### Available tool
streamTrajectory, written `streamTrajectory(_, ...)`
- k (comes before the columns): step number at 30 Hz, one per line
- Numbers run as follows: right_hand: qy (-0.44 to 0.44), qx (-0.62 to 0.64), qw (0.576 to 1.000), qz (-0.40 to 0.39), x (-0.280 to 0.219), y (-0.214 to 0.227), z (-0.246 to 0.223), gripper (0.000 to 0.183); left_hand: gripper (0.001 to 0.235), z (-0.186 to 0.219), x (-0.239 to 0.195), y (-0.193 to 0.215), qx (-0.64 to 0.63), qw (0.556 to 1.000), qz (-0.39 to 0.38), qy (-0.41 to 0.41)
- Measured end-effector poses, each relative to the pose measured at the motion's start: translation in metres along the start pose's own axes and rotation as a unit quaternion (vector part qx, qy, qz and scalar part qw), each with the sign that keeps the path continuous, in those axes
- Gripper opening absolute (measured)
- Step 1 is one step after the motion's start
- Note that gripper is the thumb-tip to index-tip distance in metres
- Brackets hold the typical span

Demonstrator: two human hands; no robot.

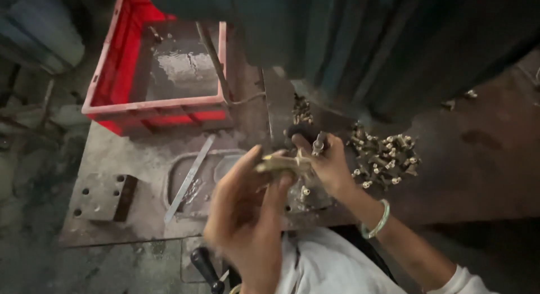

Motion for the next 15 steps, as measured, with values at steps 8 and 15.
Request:
streamTrajectory(8,0.093,-0.217,0.971,-0.049,0.025,0.064,0.121,0.007,0.044,-0.071,-0.007,-0.014,0.29,0.866,-0.111,-0.392)
streamTrajectory(15,0.039,-0.243,0.967,-0.069,-0.031,0.064,0.084,0.011,0.033,-0.09,0.009,-0.025,0.384,0.895,-0.182,-0.133)
Point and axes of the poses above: each hand's wrist, its own x-axis towards the middle knuckle, its own y-axis out of the back of the hand, z = x × y, the point moved 5 cm from there along x, towards the middle knuckle, and after that the axes turned 5 degrees about x, right-handed, at the moved point
